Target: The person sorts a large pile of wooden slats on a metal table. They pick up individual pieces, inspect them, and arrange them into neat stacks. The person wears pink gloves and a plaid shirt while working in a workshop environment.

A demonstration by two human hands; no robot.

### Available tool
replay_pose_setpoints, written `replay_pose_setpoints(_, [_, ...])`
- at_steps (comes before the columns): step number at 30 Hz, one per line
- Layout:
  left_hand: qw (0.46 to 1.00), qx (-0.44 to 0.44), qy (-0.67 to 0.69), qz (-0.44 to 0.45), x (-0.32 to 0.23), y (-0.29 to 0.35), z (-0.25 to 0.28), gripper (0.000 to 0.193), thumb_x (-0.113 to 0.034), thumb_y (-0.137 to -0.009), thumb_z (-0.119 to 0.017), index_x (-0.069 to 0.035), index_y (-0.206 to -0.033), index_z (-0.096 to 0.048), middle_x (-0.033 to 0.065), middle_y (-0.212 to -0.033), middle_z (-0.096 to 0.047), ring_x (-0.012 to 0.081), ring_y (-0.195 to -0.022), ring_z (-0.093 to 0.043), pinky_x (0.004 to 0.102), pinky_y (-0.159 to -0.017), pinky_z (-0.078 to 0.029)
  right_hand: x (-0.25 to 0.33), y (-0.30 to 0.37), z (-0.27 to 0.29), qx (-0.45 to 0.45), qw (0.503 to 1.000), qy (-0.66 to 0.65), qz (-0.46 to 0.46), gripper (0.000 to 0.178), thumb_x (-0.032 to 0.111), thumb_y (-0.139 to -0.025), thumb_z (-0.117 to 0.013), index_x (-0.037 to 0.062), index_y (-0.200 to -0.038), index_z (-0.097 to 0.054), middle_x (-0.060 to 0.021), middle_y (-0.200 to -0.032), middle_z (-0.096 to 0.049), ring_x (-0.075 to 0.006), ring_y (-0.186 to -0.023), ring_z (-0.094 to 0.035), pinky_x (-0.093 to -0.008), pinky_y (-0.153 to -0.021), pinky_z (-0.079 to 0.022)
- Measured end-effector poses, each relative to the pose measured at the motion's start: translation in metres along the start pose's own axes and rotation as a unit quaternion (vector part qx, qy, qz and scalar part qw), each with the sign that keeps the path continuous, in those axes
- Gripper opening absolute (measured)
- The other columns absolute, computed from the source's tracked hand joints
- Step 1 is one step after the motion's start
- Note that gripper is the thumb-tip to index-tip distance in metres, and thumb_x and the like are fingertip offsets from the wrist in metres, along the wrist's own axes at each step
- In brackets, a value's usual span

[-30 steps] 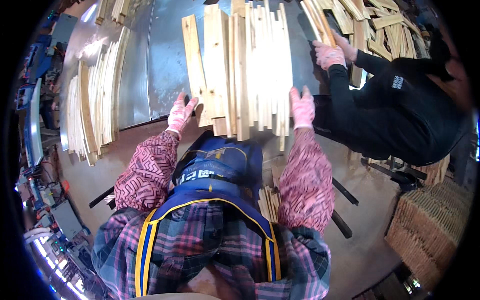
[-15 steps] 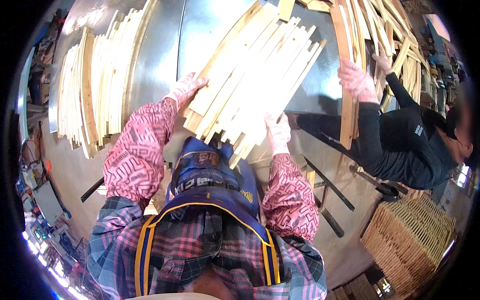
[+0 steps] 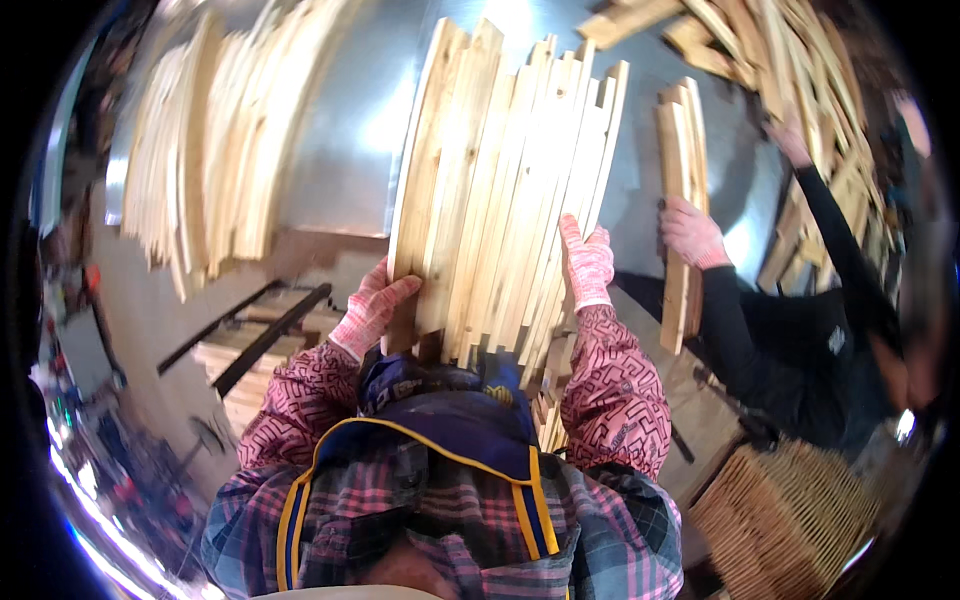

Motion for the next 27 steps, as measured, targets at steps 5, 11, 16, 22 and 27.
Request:
replay_pose_setpoints(5, [0.882,-0.168,-0.439,-0.036,-0.094,0.049,-0.003,0.064,-0.012,-0.093,-0.065,-0.001,-0.151,-0.040,0.0080,-0.116,-0.068,0.0161,-0.103,-0.063,0.0288,-0.092,-0.051,0.130,0.035,0.015,0.047,0.996,-0.035,0.064,0.092,0.072,-0.088,-0.057,-0.0040,-0.139,-0.054,-0.0281,-0.140,-0.054,-0.0417,-0.133,-0.050,-0.0458,-0.110,-0.042])
replay_pose_setpoints(11, [0.859,-0.192,-0.456,-0.132,-0.146,0.065,0.057,0.070,-0.032,-0.088,-0.069,-0.015,-0.151,-0.045,0.0175,-0.115,-0.071,0.0293,-0.104,-0.069,0.0397,-0.090,-0.053,0.173,0.054,-0.003,0.099,0.964,-0.221,0.112,0.084,0.067,-0.089,-0.062,-0.0033,-0.135,-0.058,-0.0246,-0.128,-0.065,-0.0393,-0.120,-0.061,-0.0427,-0.103,-0.045])
replay_pose_setpoints(16, [0.872,-0.260,-0.381,-0.162,-0.248,0.120,0.067,0.064,-0.020,-0.089,-0.073,0.001,-0.145,-0.051,0.0156,-0.127,-0.067,0.0210,-0.105,-0.068,0.0292,-0.089,-0.057,0.153,0.050,0.003,0.098,0.982,-0.110,0.115,0.094,0.073,-0.087,-0.058,-0.0025,-0.143,-0.051,-0.0262,-0.134,-0.061,-0.0397,-0.129,-0.055,-0.0406,-0.110,-0.040])
replay_pose_setpoints(22, [0.581,-0.474,-0.662,0.005,-0.331,0.070,0.144,0.117,-0.051,-0.077,-0.080,-0.024,-0.164,-0.006,0.0307,-0.165,-0.011,0.0483,-0.151,-0.018,0.0589,-0.122,-0.013,0.138,0.039,0.009,0.108,0.991,-0.041,0.061,0.108,0.083,-0.083,-0.052,-0.0053,-0.145,-0.047,-0.0295,-0.137,-0.058,-0.0429,-0.132,-0.052,-0.0438,-0.112,-0.039])
replay_pose_setpoints(27, [0.852,-0.320,-0.413,-0.033,-0.332,0.044,0.242,0.137,-0.047,-0.066,-0.091,-0.016,-0.163,-0.001,0.0332,-0.156,-0.033,0.0426,-0.145,-0.035,0.0532,-0.119,-0.028,0.162,0.042,0.014,0.152,0.984,0.063,0.075,0.114,0.086,-0.079,-0.054,-0.0099,-0.139,-0.050,-0.0295,-0.128,-0.064,-0.0411,-0.126,-0.058,-0.0428,-0.107,-0.044])
Point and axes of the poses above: each hand's wrist, its own y-axis away from the middle knuckle, its own z-axis out of the back of the hand, x = y × z, the point moved 8 cm from there along -y, towards the middle knuckle
